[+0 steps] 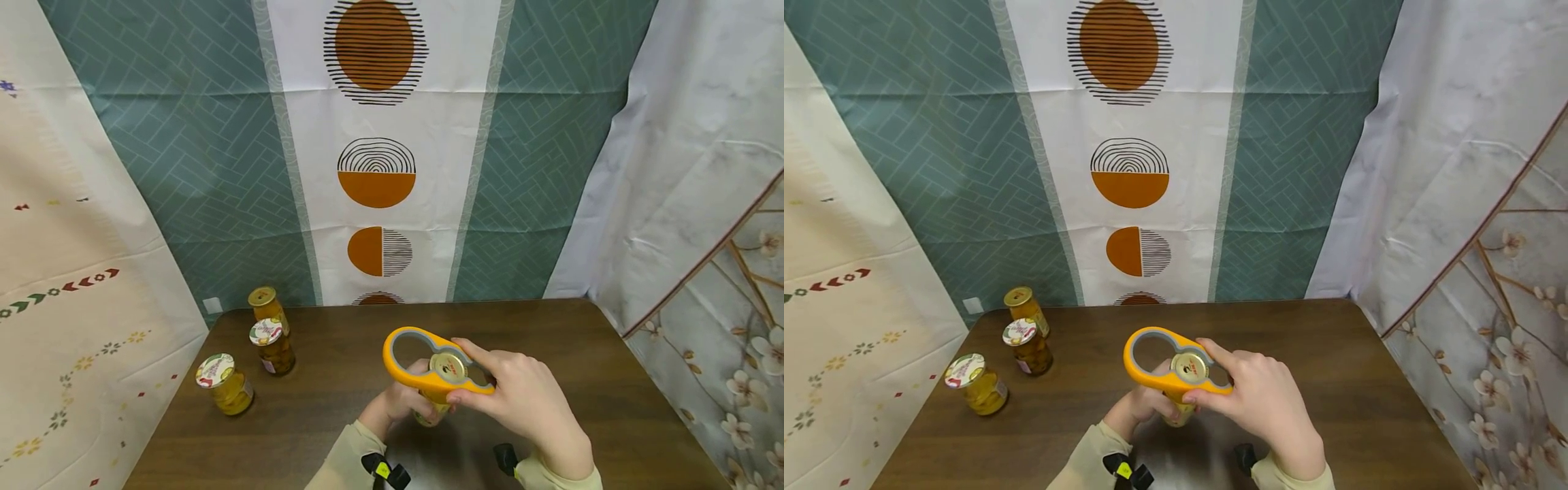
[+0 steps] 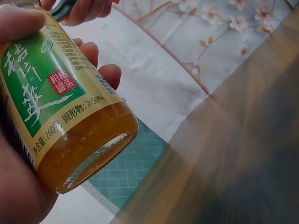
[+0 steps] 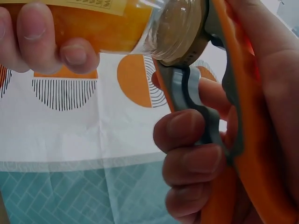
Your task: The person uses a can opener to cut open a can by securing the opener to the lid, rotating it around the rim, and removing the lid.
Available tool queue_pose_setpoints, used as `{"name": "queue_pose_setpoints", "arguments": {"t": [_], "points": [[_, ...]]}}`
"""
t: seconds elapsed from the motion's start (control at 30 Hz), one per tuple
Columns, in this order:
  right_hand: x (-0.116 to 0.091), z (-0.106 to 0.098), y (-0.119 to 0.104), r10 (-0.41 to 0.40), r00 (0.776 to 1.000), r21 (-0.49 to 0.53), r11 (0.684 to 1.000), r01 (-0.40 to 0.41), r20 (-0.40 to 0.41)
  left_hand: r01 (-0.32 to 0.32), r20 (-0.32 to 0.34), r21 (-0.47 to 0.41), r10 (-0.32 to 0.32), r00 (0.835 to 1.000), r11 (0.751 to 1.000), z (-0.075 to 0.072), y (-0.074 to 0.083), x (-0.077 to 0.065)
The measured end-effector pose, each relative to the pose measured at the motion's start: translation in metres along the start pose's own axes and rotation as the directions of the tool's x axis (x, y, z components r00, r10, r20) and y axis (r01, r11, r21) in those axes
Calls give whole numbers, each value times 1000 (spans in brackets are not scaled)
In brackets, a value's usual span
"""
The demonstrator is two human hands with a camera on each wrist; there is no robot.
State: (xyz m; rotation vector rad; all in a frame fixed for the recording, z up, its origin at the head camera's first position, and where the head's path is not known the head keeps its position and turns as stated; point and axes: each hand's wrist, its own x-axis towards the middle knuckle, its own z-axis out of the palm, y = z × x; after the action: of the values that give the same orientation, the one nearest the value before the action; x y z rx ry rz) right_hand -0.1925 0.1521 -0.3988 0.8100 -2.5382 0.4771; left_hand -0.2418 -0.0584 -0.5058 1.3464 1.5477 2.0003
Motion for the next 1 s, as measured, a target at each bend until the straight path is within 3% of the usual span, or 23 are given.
{"name": "queue_pose_setpoints", "arguments": {"t": [0.17,0.5,0.73,1.0], "points": [[-2,1,0,16,999,22,1000,-17,31,4,-32,61,-2,999,998,-1,-2,-3],[0,-1,2,-49,999,-30,998,49,-13,2,12,31,-3,1000,1000,-2,-5,-2],[-1,-7,6,-100,991,-35,995,97,-93,28,28,-21,-27,999,999,0,-3,2],[-4,-14,14,-28,981,-31,999,22,-190,-29,-46,33,31,998,999,-4,-9,3]]}}
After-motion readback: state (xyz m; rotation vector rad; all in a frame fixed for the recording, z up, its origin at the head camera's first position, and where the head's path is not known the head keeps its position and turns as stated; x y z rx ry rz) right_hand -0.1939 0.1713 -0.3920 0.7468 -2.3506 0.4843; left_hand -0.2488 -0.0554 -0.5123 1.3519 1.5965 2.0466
